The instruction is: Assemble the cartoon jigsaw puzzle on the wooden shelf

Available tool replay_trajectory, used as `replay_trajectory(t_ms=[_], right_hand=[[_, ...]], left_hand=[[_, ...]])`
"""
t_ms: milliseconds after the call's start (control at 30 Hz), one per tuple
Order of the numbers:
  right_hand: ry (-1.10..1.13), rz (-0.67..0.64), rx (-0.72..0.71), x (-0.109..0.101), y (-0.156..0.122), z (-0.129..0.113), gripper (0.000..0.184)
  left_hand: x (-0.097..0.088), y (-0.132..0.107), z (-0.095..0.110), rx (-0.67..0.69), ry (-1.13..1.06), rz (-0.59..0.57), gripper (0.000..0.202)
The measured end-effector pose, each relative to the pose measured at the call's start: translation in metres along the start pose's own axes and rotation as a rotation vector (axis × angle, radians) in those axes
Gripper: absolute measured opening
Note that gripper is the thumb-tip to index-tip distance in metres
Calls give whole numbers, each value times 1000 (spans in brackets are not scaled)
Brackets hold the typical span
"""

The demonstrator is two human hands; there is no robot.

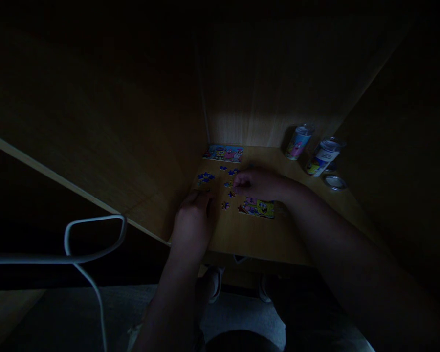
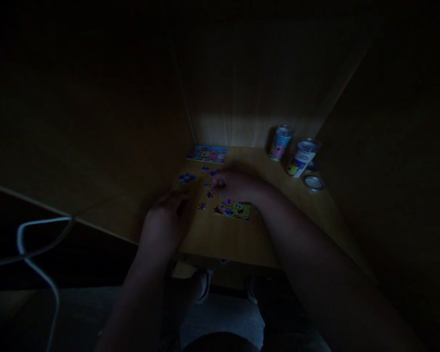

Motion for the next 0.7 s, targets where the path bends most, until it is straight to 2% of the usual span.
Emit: replay_trajectory(t_ms=[167,367,533,700], right_hand=[[-6,23,-7,-1,0,-3,8],[-68,45,-19,3,-1,-16,6],[-29,60,-73,9,0,-27,9],[186,28,-203,13,-2,-42,15]], left_hand=[[-2,-2,2,-20,56,-8,37],[-7,-2,1,-19,25,72,44],[-17,1,2,58,-147,179,22],[-27,3,5,116,-409,181,12]])
Point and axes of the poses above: each hand's wrist, its own y-axis towards the middle knuckle, its own x-axis out of the palm, z = x × y, the point moved 9 cm from there along y, towards the middle knuckle, and after that the axes turned 5 degrees about z, right-handed, at the moved point
